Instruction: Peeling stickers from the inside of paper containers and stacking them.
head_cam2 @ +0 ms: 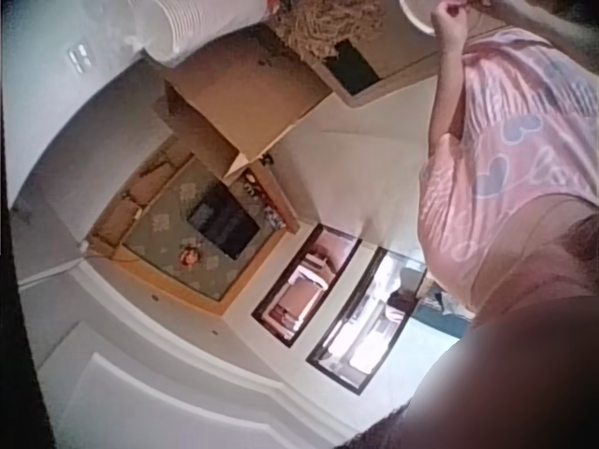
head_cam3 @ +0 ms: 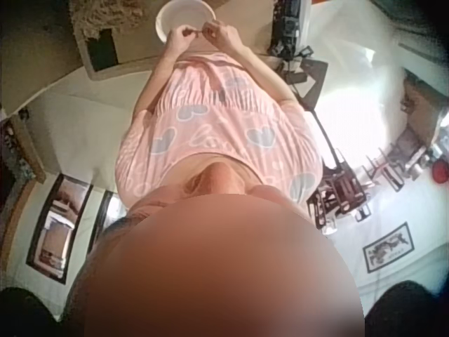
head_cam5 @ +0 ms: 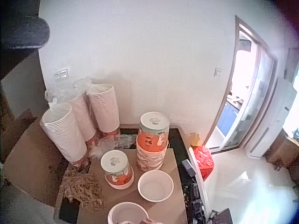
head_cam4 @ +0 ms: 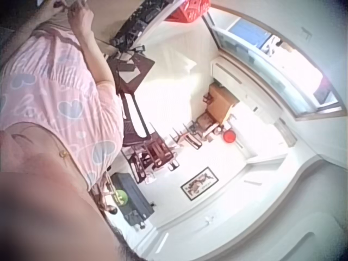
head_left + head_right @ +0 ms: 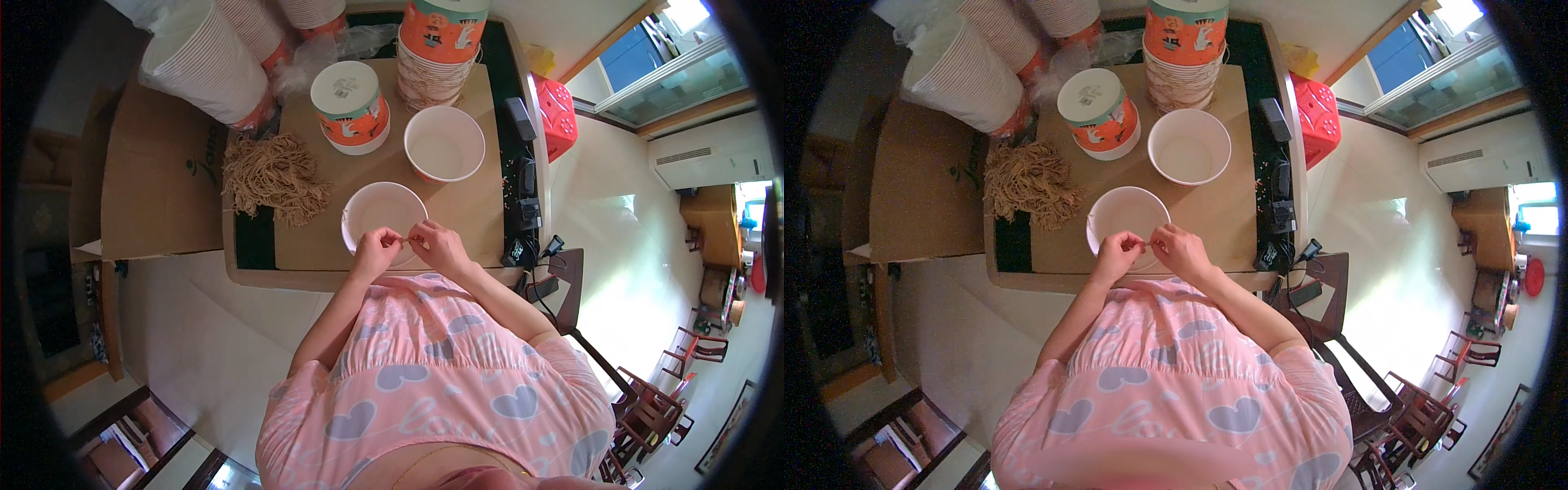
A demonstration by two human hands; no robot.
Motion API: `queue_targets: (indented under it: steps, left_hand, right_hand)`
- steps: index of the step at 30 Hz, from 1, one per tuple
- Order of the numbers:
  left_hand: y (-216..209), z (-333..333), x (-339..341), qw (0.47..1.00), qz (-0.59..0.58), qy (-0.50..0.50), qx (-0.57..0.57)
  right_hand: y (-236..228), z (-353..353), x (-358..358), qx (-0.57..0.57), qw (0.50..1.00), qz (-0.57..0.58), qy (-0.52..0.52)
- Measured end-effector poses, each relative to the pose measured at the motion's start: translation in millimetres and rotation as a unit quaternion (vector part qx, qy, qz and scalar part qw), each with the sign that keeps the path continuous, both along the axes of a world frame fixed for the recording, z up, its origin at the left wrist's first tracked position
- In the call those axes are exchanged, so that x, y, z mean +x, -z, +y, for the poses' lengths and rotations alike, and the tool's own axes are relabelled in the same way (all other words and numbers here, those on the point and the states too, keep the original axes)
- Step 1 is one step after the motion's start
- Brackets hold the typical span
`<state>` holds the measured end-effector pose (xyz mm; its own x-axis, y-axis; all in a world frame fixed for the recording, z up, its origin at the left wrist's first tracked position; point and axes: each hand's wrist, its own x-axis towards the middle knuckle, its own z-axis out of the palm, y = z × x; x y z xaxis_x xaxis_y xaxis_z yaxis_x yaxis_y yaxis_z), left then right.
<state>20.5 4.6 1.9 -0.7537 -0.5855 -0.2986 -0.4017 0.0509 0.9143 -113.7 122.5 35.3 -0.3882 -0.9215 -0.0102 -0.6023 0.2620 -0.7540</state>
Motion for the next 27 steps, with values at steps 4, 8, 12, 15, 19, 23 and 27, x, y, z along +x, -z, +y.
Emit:
queue_targets:
  steps: [4,8,12,15,19,23,27]
  left_hand:
    - [0,0,0,1.000,-0.007,-0.011,0.011]
    - [-3,1,-1,1.000,-0.001,-0.013,0.019]
    - [0,0,-2,1.000,-0.015,-0.010,0.019]
    - [1,0,-1,1.000,-0.012,-0.011,0.021]
    - [3,1,0,1.000,0.006,0.000,-0.002]
    - [4,1,0,1.000,-0.004,-0.004,0.001]
    - [6,0,2,1.000,0.018,-0.009,0.024]
  right_hand:
    - [-1,1,0,0.001,1.000,-0.008,-0.007]
    - [-1,1,0,-0.011,1.000,0.005,-0.013]
    - [2,1,0,-0.024,1.000,0.013,-0.014]
    - [4,1,0,-0.032,0.999,0.019,-0.016]
    - [2,1,0,-0.035,0.999,0.024,-0.023]
    - [8,2,0,-0.031,0.999,0.003,-0.008]
    - [9,2,0,-0.024,0.999,-0.024,-0.009]
